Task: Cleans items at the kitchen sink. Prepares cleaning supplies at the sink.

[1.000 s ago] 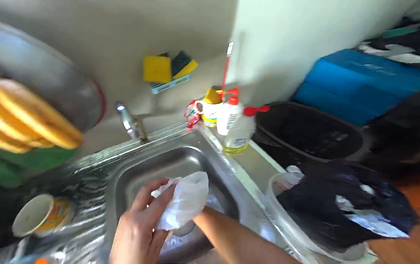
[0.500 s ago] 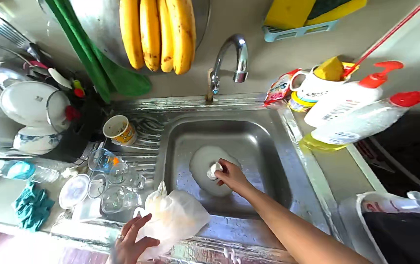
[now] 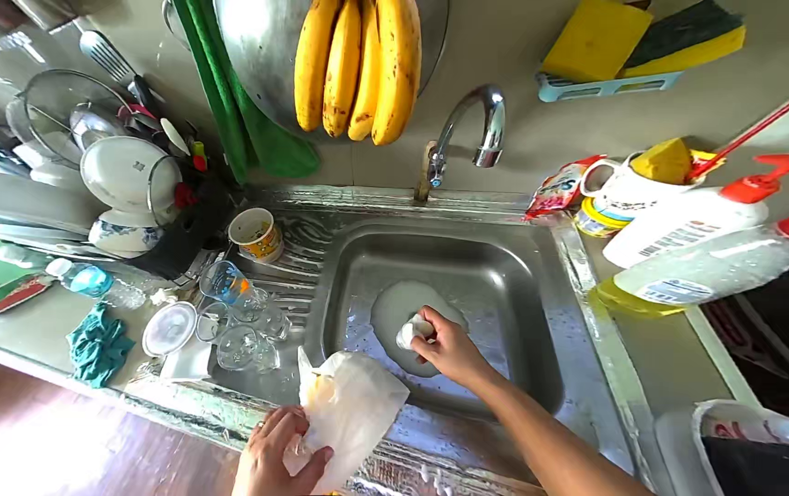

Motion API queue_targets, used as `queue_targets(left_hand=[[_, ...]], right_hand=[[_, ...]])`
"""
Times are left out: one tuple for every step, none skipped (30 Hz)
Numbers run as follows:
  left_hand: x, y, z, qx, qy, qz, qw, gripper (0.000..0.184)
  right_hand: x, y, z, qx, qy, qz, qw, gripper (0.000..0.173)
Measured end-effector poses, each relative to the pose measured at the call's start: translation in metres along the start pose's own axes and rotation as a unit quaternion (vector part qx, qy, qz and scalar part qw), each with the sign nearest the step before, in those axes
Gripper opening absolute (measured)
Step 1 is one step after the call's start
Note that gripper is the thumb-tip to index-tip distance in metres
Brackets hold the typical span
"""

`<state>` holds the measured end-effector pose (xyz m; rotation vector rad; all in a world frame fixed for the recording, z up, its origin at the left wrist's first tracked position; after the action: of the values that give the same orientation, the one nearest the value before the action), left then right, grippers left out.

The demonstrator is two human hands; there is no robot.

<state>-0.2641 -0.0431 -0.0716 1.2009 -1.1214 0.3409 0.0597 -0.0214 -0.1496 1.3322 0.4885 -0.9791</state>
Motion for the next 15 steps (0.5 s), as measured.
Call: queue_targets(left_hand=[[0.009,-0.003,0.001,0.002,-0.010,0.024,1.000,0.036],[0.016,-0.008,0.001,-0.006,-0.014,0.050,0.999,0.040],[0.019,-0.013,0.001,-0.019,-0.008,0.081,0.996,0.044],[0.018,-0.017,0.001,-0.033,0.005,0.121,0.992,0.045],[0.014,-0.021,0.002,-0.041,0.023,0.160,0.986,0.043],[0.008,-0.022,0.004,-0.030,0.042,0.193,0.980,0.041],[0.001,-0.022,0.004,-0.003,0.072,0.227,0.971,0.037],[-0.008,-0.023,0.004,0.027,0.117,0.256,0.959,0.036],[-0.018,-0.026,0.003,0.043,0.165,0.289,0.942,0.034],[-0.026,-0.031,0.003,0.034,0.202,0.325,0.923,0.026],[-0.031,-0.036,0.002,0.014,0.227,0.349,0.909,0.023],[-0.035,-0.041,0.002,0.002,0.246,0.351,0.903,0.033],[-0.037,-0.044,0.002,0.000,0.254,0.328,0.910,0.037],[-0.040,-0.046,0.002,0.006,0.250,0.296,0.922,0.033],[-0.041,-0.045,0.004,0.017,0.240,0.275,0.931,0.025]], right_hand=[[-0.006,0.002,0.001,-0.006,0.006,0.010,1.000,0.023],[-0.013,0.004,0.002,-0.014,0.013,0.016,1.000,0.023],[-0.022,0.006,0.004,-0.023,0.021,0.015,0.999,0.022],[-0.032,0.008,0.006,-0.031,0.031,0.005,0.999,0.021],[-0.045,0.009,0.009,-0.043,0.041,-0.015,0.998,0.020],[-0.058,0.009,0.013,-0.056,0.051,-0.042,0.996,0.020],[-0.071,0.007,0.016,-0.072,0.063,-0.073,0.993,0.021],[-0.085,0.003,0.021,-0.091,0.075,-0.103,0.988,0.022],[-0.099,-0.003,0.027,-0.113,0.089,-0.134,0.980,0.023],[-0.112,-0.013,0.033,-0.138,0.104,-0.163,0.971,0.023],[-0.125,-0.024,0.040,-0.169,0.114,-0.193,0.960,0.025],[-0.136,-0.037,0.047,-0.205,0.121,-0.216,0.947,0.027],[-0.144,-0.050,0.053,-0.235,0.123,-0.236,0.935,0.031],[-0.149,-0.062,0.058,-0.261,0.122,-0.247,0.925,0.034],[-0.150,-0.072,0.062,-0.281,0.119,-0.249,0.919,0.034]])
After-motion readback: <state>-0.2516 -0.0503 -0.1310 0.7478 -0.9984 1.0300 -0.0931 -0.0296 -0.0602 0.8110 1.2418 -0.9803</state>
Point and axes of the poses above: each hand's wrist, its own z-axis away from the middle knuckle, its own y-axis out of the back of the hand, x = y × z, the point moved 7 cm from there along -z, towards the middle knuckle, and after that the axes turned 12 degrees about z, right-handed, at the moved point
